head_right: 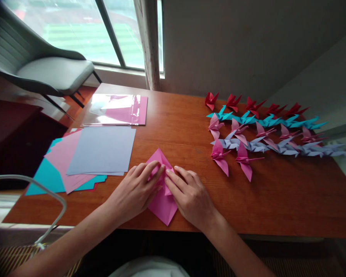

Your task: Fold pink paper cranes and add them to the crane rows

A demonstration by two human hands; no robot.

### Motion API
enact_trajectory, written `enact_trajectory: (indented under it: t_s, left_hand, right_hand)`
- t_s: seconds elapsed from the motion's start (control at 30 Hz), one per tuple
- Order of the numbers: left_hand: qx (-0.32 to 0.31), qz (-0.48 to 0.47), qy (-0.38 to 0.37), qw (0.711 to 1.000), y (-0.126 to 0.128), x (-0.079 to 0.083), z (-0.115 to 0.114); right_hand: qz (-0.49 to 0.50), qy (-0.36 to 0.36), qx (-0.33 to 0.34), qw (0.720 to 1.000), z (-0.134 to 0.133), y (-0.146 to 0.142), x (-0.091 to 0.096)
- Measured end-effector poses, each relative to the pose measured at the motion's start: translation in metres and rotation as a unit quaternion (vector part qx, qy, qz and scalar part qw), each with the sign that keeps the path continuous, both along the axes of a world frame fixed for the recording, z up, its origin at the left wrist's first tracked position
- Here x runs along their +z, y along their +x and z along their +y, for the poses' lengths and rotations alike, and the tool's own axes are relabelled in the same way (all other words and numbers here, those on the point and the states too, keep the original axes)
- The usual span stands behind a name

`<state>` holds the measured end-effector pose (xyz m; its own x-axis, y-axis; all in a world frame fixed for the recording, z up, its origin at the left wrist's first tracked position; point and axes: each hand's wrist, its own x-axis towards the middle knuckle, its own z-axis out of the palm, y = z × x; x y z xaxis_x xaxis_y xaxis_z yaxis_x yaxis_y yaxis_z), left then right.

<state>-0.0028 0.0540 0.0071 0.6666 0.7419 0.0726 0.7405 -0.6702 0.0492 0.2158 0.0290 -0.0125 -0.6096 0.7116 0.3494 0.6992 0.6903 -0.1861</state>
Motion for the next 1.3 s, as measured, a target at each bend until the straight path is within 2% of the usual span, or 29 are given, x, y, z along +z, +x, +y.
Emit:
enact_trajectory:
  t_s: [0.3,0.67,0.77,0.87,0.97,1.0,1.03,1.1,1.2,1.3]
  left_hand:
    - [-0.010,-0.007,0.027,1.000,0.000,-0.002,-0.001]
    - [-0.013,0.002,0.016,1.000,-0.001,-0.003,-0.002]
    - [-0.010,0.004,0.014,1.000,-0.001,-0.003,-0.003]
    - [-0.009,0.006,0.009,1.000,-0.001,-0.003,-0.003]
    - [-0.009,0.009,0.003,1.000,-0.001,-0.001,-0.003]
    - [-0.010,0.010,0.001,1.000,0.000,0.000,-0.003]
    - [-0.010,0.011,-0.002,1.000,0.000,0.000,-0.003]
    - [-0.009,0.014,-0.008,1.000,0.000,0.002,-0.002]
    - [-0.008,0.017,-0.011,1.000,0.000,0.003,-0.001]
    - [-0.008,0.018,-0.014,1.000,0.000,0.004,-0.001]
  right_hand:
    - [0.004,-0.004,0.002,1.000,0.000,0.000,0.001]
    - [0.010,-0.017,-0.002,1.000,0.000,0.000,-0.001]
    - [0.024,-0.049,0.002,0.999,-0.002,0.002,0.001]
    - [0.095,-0.108,0.009,0.990,0.001,0.006,0.006]
    - [0.209,-0.150,-0.039,0.966,0.017,0.006,0.012]
    - [0.228,-0.137,-0.069,0.962,0.025,0.004,0.013]
    - [0.231,-0.117,-0.094,0.961,0.035,0.001,0.014]
    - [0.210,-0.098,-0.104,0.967,0.055,-0.007,0.013]
    - [0.177,-0.107,-0.097,0.974,0.081,-0.021,0.008]
    - [0.149,-0.121,-0.109,0.975,0.094,-0.030,0.005]
